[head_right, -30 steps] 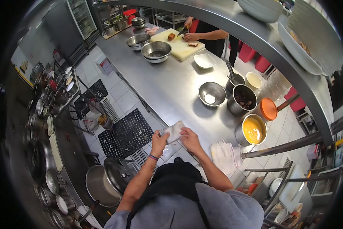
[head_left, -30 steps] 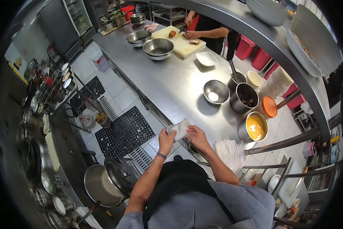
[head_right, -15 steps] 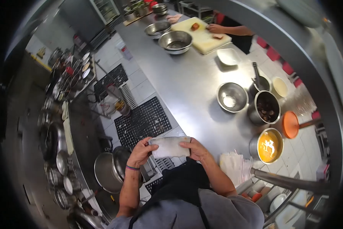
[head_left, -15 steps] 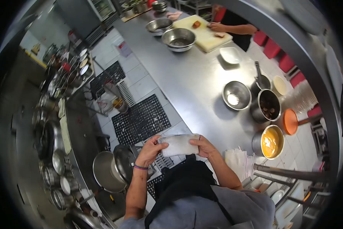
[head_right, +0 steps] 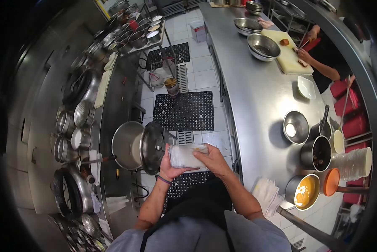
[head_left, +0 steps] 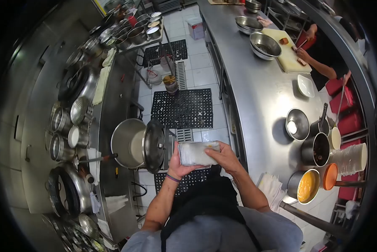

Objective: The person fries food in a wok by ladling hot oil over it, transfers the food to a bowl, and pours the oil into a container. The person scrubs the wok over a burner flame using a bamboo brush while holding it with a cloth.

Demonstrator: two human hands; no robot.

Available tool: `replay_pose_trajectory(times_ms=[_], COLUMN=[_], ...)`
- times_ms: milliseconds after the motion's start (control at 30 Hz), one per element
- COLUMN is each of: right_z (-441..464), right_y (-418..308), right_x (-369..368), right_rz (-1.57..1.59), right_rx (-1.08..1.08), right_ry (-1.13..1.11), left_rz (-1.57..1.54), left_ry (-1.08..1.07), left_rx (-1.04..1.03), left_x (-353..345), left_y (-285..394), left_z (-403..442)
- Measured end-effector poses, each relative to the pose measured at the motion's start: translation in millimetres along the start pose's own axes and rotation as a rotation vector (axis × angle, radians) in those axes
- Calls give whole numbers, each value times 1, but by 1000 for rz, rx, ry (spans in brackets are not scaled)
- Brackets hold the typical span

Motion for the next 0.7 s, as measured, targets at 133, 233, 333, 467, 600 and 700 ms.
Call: replay_pose_trajectory(times_ms=[133,233,333,467,600,700], right_z=[-25,-47,-64,-85,-95,-108], right_y=[19,33,65,107,142,142], right_x=[-53,-112,-173,-238,-283,-315], right_rz=[-86,-190,-165,-211,-118,-33], right_rx=[-37,-82,-96,-213,-341,-433], right_ry=[-51,-141,-255,-362,-423,-447], left_rz=[152,346,478,652,437,256], left_ry=[108,254,455,468,324,110], left_rx=[-81,-285,-604,-851,-840,-657], left_x=[29,57,78,129,126,96], left_y=[8,18,33,46,21,-6], left_z=[-50,-98,-158,-238,-306,-359])
Point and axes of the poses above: each hand's wrist, its own z-axis towards the middle knuckle, its own x-axis out of the back of the hand, y = z × x, the point moved 8 cm from there along z, towards the middle knuckle, and after that the axes turned 13 degrees about -z, right-handed, at the moved point
